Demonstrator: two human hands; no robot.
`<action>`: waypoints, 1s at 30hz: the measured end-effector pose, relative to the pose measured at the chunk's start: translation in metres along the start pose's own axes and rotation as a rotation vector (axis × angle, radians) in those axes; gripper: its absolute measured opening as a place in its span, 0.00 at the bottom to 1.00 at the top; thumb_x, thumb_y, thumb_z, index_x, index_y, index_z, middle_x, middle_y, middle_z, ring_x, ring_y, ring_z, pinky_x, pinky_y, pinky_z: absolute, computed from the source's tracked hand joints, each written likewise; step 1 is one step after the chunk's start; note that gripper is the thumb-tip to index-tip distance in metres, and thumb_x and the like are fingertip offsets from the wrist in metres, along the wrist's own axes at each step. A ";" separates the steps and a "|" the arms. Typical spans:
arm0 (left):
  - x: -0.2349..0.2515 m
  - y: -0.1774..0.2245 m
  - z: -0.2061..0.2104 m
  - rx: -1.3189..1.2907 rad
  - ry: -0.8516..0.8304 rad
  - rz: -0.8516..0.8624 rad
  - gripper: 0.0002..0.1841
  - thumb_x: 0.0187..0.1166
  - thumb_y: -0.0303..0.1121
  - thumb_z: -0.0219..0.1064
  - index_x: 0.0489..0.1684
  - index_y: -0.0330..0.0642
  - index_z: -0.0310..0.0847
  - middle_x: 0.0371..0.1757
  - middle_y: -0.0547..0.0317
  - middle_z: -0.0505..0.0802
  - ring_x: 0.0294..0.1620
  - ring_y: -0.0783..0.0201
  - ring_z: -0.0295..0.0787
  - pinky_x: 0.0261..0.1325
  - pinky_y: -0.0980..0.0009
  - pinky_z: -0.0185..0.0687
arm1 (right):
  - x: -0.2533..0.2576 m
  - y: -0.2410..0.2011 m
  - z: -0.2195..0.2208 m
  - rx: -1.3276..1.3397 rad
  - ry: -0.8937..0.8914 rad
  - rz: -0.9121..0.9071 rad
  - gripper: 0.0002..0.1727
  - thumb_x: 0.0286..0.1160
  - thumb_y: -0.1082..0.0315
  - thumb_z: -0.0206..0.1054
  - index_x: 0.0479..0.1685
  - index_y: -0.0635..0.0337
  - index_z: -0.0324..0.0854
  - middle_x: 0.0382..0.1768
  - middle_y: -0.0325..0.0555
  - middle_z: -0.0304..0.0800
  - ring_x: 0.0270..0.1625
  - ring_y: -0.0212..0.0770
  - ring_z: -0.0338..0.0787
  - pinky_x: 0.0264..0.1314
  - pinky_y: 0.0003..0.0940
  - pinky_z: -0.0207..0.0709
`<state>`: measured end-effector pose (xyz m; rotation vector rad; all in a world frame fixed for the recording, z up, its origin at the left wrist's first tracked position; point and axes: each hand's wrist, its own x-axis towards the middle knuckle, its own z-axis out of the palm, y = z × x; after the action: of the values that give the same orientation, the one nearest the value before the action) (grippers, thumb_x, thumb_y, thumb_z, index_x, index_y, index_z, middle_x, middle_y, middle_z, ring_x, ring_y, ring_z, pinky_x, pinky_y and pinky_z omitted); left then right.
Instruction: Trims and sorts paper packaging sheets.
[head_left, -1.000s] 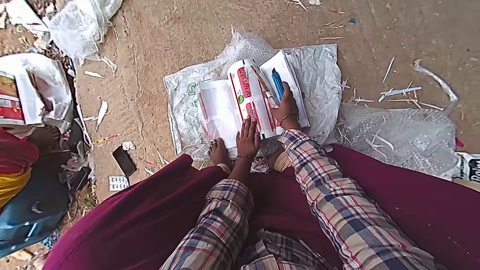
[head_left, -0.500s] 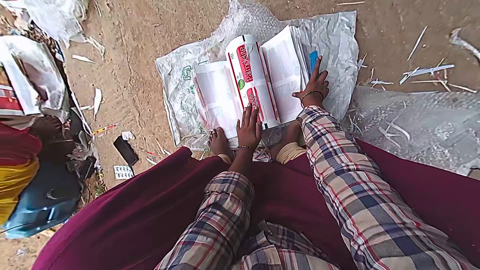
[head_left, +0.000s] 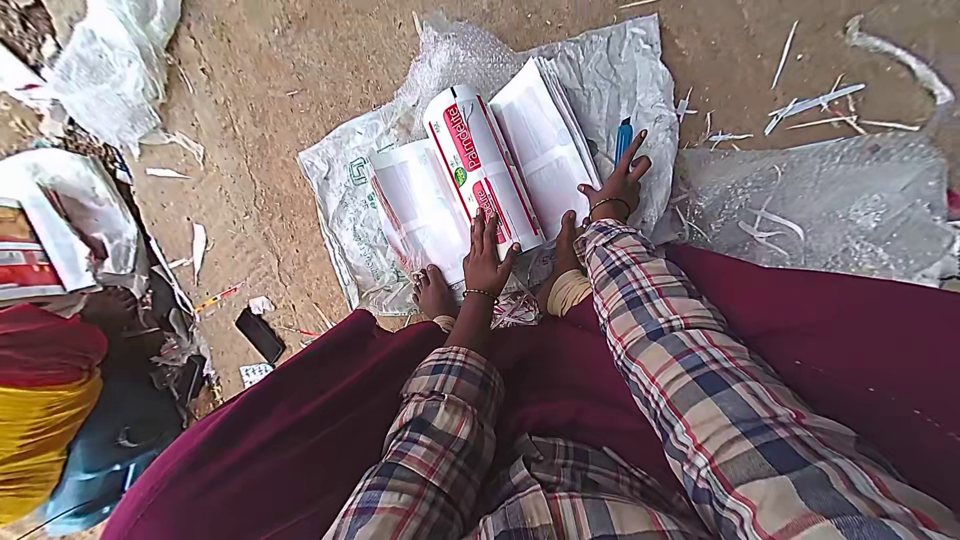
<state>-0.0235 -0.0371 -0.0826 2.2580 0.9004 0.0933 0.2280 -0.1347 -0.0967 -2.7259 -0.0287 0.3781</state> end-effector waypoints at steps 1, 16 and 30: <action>-0.001 0.004 -0.005 0.008 -0.028 -0.029 0.44 0.82 0.61 0.60 0.97 0.55 0.49 0.99 0.58 0.46 0.95 0.50 0.54 0.74 0.38 0.73 | -0.004 0.000 -0.004 -0.004 -0.005 0.018 0.75 0.53 0.59 0.89 1.00 0.38 0.29 0.91 0.60 0.53 0.64 0.59 0.87 0.56 0.49 0.84; 0.007 0.013 -0.023 -0.260 -0.119 -0.050 0.40 0.83 0.40 0.71 0.95 0.48 0.55 0.99 0.52 0.45 0.97 0.51 0.47 0.91 0.48 0.57 | -0.062 -0.087 -0.059 0.514 -0.367 -0.264 0.28 0.93 0.60 0.53 0.90 0.54 0.61 0.48 0.57 0.93 0.42 0.52 0.91 0.48 0.52 0.81; 0.007 0.003 -0.028 -0.194 -0.316 -0.063 0.35 0.94 0.49 0.39 0.99 0.54 0.30 0.99 0.54 0.31 0.99 0.53 0.22 0.92 0.32 0.24 | -0.038 -0.218 -0.001 0.155 -0.480 -0.633 0.31 0.91 0.68 0.52 0.94 0.58 0.57 0.75 0.69 0.81 0.79 0.66 0.80 0.82 0.63 0.67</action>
<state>-0.0250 -0.0180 -0.0603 1.9913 0.7569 -0.1917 0.1985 0.0640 -0.0030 -2.2514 -0.9170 0.7796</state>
